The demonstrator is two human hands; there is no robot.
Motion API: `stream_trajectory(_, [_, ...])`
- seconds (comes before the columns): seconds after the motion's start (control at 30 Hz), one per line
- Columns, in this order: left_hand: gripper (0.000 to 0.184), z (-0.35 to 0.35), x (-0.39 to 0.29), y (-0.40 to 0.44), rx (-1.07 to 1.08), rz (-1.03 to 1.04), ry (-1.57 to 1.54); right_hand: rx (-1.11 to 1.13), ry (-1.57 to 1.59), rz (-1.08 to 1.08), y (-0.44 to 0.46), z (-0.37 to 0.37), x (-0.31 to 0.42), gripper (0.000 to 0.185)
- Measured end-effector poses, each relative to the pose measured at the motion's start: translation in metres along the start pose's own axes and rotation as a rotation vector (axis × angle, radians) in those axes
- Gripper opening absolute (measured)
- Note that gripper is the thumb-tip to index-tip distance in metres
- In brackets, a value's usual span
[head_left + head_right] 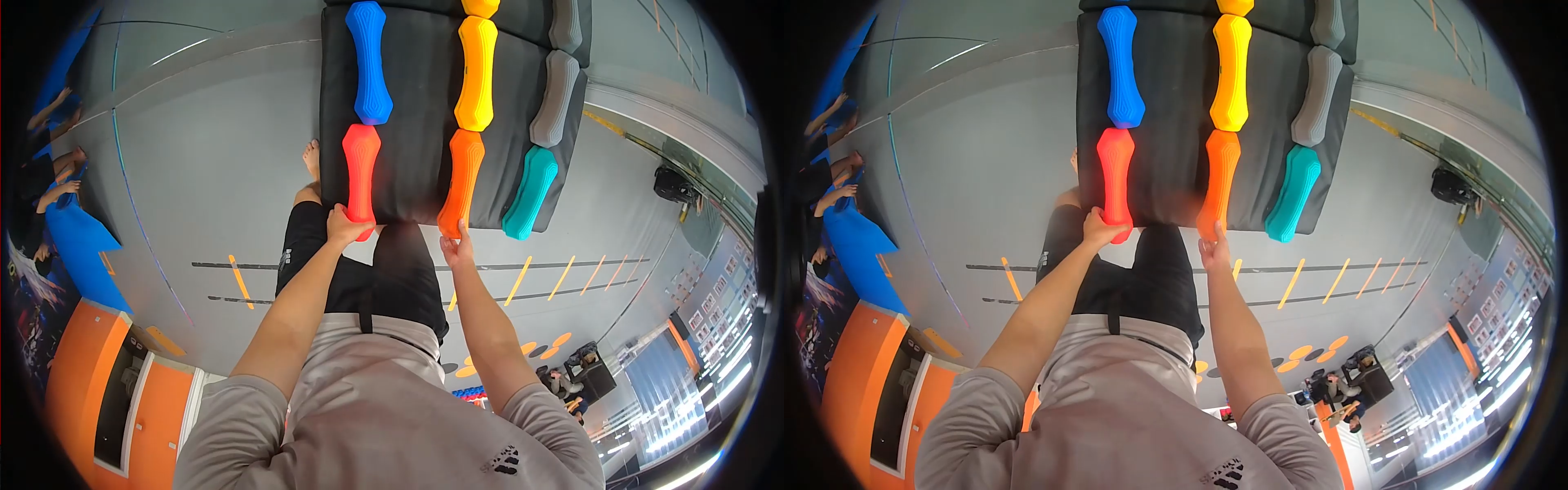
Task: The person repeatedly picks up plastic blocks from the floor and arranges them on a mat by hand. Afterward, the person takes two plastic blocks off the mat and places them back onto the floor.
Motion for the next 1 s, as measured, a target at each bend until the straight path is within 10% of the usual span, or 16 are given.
stream_trajectory(0.27, [0.073,-0.004,-0.009,-0.019,-0.005,-0.050,-0.093,0.040,-0.135,-0.131,-0.023,0.010,0.008,0.061])
stream_trajectory(0.57, [0.077,-0.020,-0.031,-0.057,-0.062,0.068,-0.075,-0.456,-0.507,-0.223,-0.098,0.033,0.042,0.083])
stream_trajectory(1.0, [0.058,-0.062,-0.018,-0.141,0.308,0.171,-0.506,0.000,-0.238,-0.259,-0.118,0.035,0.045,0.082])
Point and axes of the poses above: each hand's wrist, its own y-axis towards the middle knuckle, its own z-axis out of the palm, x = y × z, the point moved 3 cm from there along y, towards the middle knuckle
